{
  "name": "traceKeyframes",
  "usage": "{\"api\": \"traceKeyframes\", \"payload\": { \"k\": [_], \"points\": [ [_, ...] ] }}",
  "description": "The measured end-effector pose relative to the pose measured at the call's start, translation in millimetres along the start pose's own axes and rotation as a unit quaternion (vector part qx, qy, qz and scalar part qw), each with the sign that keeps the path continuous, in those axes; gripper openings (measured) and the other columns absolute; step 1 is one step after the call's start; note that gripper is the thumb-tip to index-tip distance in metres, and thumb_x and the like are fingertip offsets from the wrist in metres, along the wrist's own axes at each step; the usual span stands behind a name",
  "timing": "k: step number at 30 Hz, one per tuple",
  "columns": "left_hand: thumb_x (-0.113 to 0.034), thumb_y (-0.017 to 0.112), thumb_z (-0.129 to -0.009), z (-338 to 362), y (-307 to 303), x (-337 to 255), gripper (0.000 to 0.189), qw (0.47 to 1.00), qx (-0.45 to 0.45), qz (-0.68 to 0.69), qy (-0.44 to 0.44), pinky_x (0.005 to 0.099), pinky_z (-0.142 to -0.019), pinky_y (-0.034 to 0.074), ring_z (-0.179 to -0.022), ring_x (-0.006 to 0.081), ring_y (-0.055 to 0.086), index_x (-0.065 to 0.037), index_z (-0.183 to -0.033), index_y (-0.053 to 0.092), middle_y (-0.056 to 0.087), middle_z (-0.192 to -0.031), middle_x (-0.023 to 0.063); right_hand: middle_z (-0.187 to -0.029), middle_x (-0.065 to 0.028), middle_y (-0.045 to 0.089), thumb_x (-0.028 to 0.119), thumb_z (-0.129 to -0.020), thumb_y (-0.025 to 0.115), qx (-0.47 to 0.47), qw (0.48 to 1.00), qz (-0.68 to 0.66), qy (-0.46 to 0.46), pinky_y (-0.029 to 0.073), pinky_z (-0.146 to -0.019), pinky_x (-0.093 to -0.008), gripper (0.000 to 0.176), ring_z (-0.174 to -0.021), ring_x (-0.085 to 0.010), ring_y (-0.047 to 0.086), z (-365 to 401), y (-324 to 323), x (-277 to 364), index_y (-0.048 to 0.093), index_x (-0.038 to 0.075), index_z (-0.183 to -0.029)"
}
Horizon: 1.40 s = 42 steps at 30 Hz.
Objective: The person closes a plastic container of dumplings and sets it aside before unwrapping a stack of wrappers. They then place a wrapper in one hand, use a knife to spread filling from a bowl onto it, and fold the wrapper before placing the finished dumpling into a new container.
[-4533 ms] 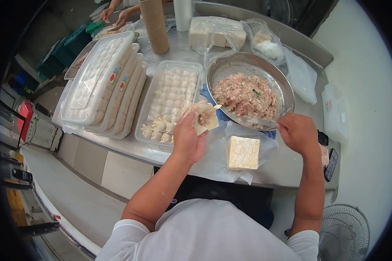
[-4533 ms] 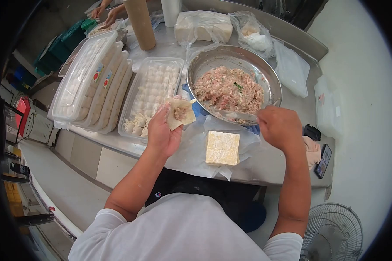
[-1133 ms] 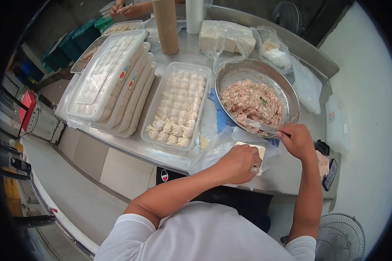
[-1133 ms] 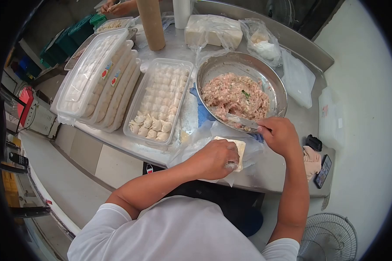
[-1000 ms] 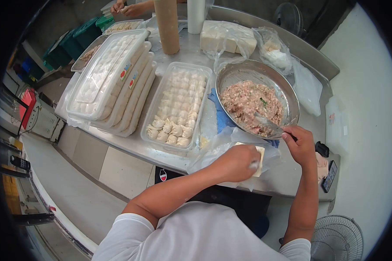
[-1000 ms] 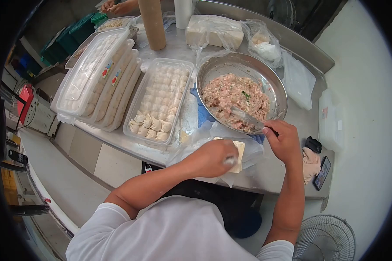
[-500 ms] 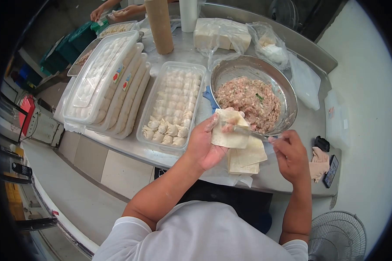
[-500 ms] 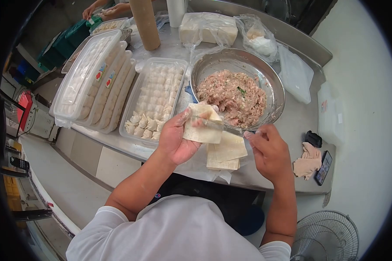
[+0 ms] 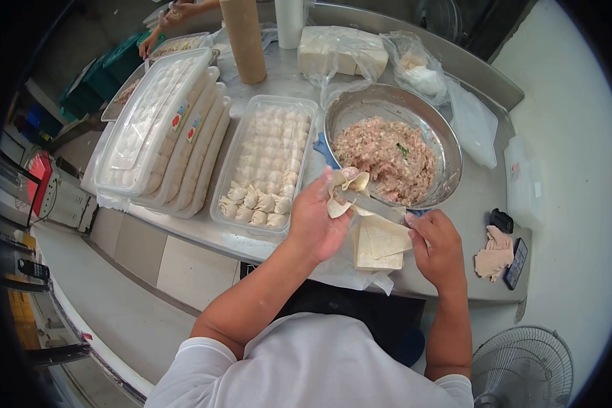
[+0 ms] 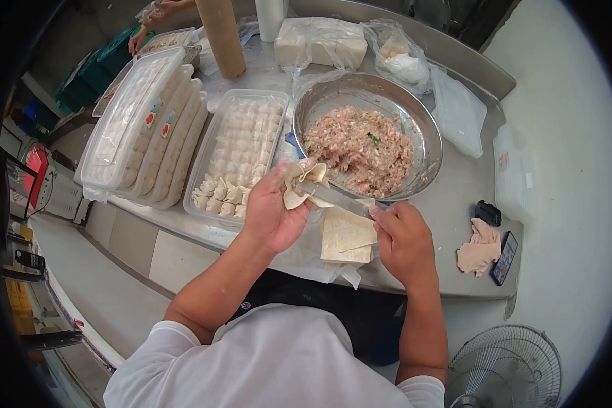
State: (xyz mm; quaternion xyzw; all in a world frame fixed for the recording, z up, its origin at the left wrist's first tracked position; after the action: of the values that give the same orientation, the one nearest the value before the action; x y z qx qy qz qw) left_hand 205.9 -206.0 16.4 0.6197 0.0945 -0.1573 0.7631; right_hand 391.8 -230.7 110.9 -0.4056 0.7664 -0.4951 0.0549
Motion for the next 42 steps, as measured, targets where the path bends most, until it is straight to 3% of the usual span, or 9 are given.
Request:
{"api": "traceKeyframes", "payload": {
  "k": [4, 8, 10, 17, 25, 27, 31, 37, 42],
  "points": [
    [-0.027, 0.045, -0.106, 16, 19, -23, 0.04, 0.968, 0.222, 0.118, -0.001, 0.0412, -0.104, 0.047, -0.114, 0.0245, 0.06, -0.001, -0.137, 0.05, 0.06, -0.126, 0.0127, -0.087, -0.0137, 0.063, -0.004, -0.078, 0.069, -0.01, 0.993, -0.108, 0.045, 0.051, -0.068, -0.0369, 0.024, -0.077, -0.0308, 0.064, -10, -15, 2, 0.071, 0.001, -0.102],
    [-0.019, 0.061, -0.098, 13, -2, -22, 0.043, 0.967, 0.033, -0.251, 0.036, 0.0389, -0.097, 0.052, -0.107, 0.0231, 0.063, -0.004, -0.137, 0.05, 0.062, -0.122, 0.0093, -0.086, -0.0134, 0.063, -0.003, -0.078, 0.069, -0.001, 0.989, -0.137, 0.045, 0.051, -0.067, -0.0367, 0.023, -0.077, -0.0306, 0.064, -17, -20, 8, 0.071, 0.0, -0.101],
    [-0.009, 0.075, -0.085, 24, 18, -35, 0.047, 0.791, 0.091, -0.573, 0.192, 0.0361, -0.089, 0.053, -0.103, 0.0235, 0.065, -0.004, -0.128, 0.055, 0.065, -0.115, 0.0088, -0.085, -0.0135, 0.062, -0.004, -0.078, 0.069, 0.059, 0.991, -0.114, 0.033, 0.051, -0.066, -0.0374, 0.023, -0.076, -0.0295, 0.064, -13, -7, 12, 0.07, 0.0, -0.101],
    [-0.01, 0.078, -0.08, 22, 45, -28, 0.033, 0.608, 0.146, -0.7, 0.346, 0.04, -0.082, 0.052, -0.093, 0.0376, 0.065, -0.004, -0.107, 0.06, 0.067, -0.099, 0.015, -0.083, -0.0122, 0.061, -0.002, -0.078, 0.069, 0.106, 0.993, -0.057, -0.001, 0.048, -0.062, -0.0359, 0.022, -0.071, -0.0273, 0.06, -11, -38, 11, 0.069, 0.0, -0.1],
    [-0.023, 0.068, -0.095, 21, 63, 8, 0.029, 0.811, 0.123, -0.532, 0.212, 0.0395, -0.076, 0.052, -0.081, 0.0353, 0.064, 0.001, -0.109, 0.058, 0.064, -0.097, 0.0176, -0.081, 0.0008, 0.064, 0.015, -0.09, 0.073, 0.016, 0.921, -0.308, 0.237, 0.04, -0.057, -0.0224, 0.02, -0.063, -0.0052, 0.05, 19, 17, -18, 0.065, 0.0, -0.101],
    [-0.027, 0.057, -0.104, 24, 66, 46, 0.026, 0.965, 0.196, -0.173, 0.024, 0.0311, -0.078, 0.05, -0.092, 0.0132, 0.06, -0.002, -0.111, 0.064, 0.065, -0.104, 0.0099, -0.081, 0.002, 0.059, 0.024, -0.093, 0.07, -0.025, 0.818, -0.511, 0.264, 0.032, -0.051, -0.0201, 0.031, -0.058, -0.0038, 0.044, 13, 36, 1, 0.062, 0.001, -0.112],
    [-0.023, 0.058, -0.101, 41, 83, 5, 0.03, 0.757, 0.191, -0.498, 0.377, 0.0349, -0.093, 0.049, -0.1, 0.0263, 0.063, -0.002, -0.12, 0.064, 0.065, -0.108, 0.0137, -0.081, 0.0015, 0.059, 0.026, -0.094, 0.068, -0.079, 0.738, -0.6, 0.299, 0.03, -0.047, -0.0189, 0.037, -0.054, -0.002, 0.042, 12, 58, 2, 0.057, 0.0, -0.118],
    [-0.01, 0.078, -0.082, 58, 80, -27, 0.036, 0.677, 0.31, -0.596, 0.299, 0.0395, -0.091, 0.053, -0.111, 0.0324, 0.065, -0.006, -0.116, 0.07, 0.066, -0.115, 0.0134, -0.082, -0.0013, 0.062, 0.016, -0.092, 0.069, -0.031, 0.665, -0.675, 0.319, 0.031, -0.047, -0.019, 0.025, -0.055, -0.0019, 0.043, 14, 66, -5, 0.06, 0.001, -0.11],
    [-0.002, 0.078, -0.075, 25, 39, -89, 0.027, 0.544, 0.262, -0.765, 0.226, 0.0377, -0.087, 0.053, -0.099, 0.0295, 0.067, -0.007, -0.101, 0.071, 0.069, -0.104, 0.0103, -0.085, -0.0036, 0.067, 0.015, -0.091, 0.07, 0.073, 0.754, -0.567, 0.323, 0.032, -0.05, -0.0191, 0.028, -0.058, -0.0016, 0.043, 16, 67, 2, 0.063, -0.001, -0.114]
  ]
}}
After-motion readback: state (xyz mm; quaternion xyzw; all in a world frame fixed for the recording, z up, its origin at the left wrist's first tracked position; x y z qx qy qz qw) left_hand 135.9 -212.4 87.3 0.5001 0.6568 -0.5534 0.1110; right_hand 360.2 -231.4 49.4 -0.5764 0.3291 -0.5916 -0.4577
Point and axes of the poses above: each hand's wrist, its own z-axis away from the middle knuckle, its own y-axis out of the palm, x = y × z, the point moved 9 cm from there along -z, towards the middle knuckle
